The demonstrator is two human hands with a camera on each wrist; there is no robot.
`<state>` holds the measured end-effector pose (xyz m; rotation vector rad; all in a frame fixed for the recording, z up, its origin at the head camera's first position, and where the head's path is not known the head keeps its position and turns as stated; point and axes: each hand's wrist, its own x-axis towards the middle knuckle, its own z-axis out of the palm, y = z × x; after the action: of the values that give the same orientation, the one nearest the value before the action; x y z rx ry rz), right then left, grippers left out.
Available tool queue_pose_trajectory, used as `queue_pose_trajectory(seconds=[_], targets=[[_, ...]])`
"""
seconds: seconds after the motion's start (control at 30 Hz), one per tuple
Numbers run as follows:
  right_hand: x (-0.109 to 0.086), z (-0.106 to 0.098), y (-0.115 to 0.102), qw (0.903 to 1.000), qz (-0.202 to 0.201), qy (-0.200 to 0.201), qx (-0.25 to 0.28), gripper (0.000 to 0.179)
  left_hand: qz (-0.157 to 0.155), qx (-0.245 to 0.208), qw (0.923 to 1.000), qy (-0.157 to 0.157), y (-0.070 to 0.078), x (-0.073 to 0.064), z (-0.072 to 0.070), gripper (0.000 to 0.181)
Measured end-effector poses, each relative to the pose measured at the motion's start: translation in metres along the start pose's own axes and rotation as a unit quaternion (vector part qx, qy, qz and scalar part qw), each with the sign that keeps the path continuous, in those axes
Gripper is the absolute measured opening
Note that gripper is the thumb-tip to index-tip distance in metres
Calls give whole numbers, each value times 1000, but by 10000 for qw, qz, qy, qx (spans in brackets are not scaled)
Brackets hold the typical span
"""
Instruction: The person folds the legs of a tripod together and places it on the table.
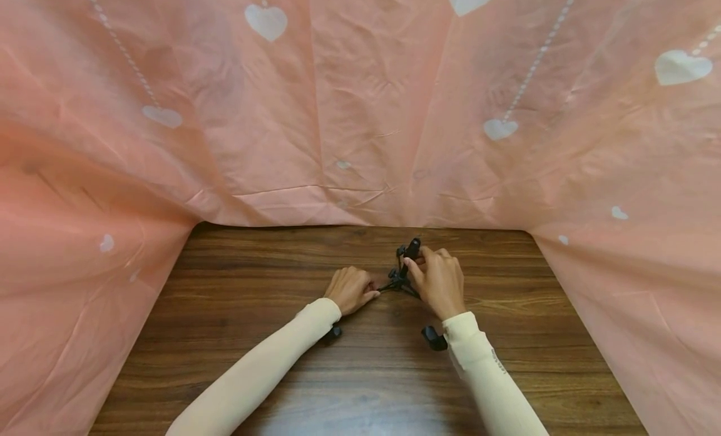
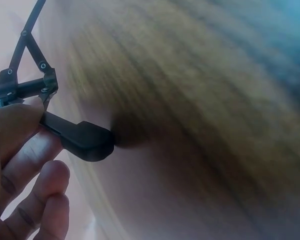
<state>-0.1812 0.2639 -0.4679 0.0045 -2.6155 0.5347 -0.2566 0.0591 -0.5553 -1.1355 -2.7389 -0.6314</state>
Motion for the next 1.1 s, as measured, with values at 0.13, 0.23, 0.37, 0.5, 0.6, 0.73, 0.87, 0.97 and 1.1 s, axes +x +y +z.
queue_pose_trajectory(seconds=[0.13, 0.23, 0.37, 0.5, 0.6, 0.73, 0.87, 0.97, 1.1], targets=[[-4, 1, -3, 10000, -69, -42, 37, 31, 16, -3, 10000, -4, -1, -7, -2, 15], [-6, 1, -5, 9999, -124, -86, 32, 33, 30, -17, 10000, -18, -2, -12, -4, 15], [-9, 1, -8, 9998, -170, -105, 30, 34, 62, -33, 10000, -5, -4, -17, -5, 14], [-11, 1, -11, 9997, -178, -147, 51, 32, 49, -3, 10000, 25, -5, -22, -6, 15], [-13, 1, -13, 9996, -168, -179, 111, 31, 8, -21, 10000, 35, -5, -27, -7, 16], [-16, 1, -15, 9993, -261, -172, 182, 31, 20, -27, 10000, 60, -6, -33, -8, 15], [-19, 0, -19, 9989, -415, -133, 166, 35, 94, 49, 9998, 144, -7, -40, -9, 18], [-22, -1, -23, 9985, -512, -133, 104, 38, 141, 96, 9996, 206, -8, -47, -11, 20], [-27, -1, -29, 9979, -635, -137, 30, 42, 179, 81, 9996, 218, -8, -56, -14, 20]])
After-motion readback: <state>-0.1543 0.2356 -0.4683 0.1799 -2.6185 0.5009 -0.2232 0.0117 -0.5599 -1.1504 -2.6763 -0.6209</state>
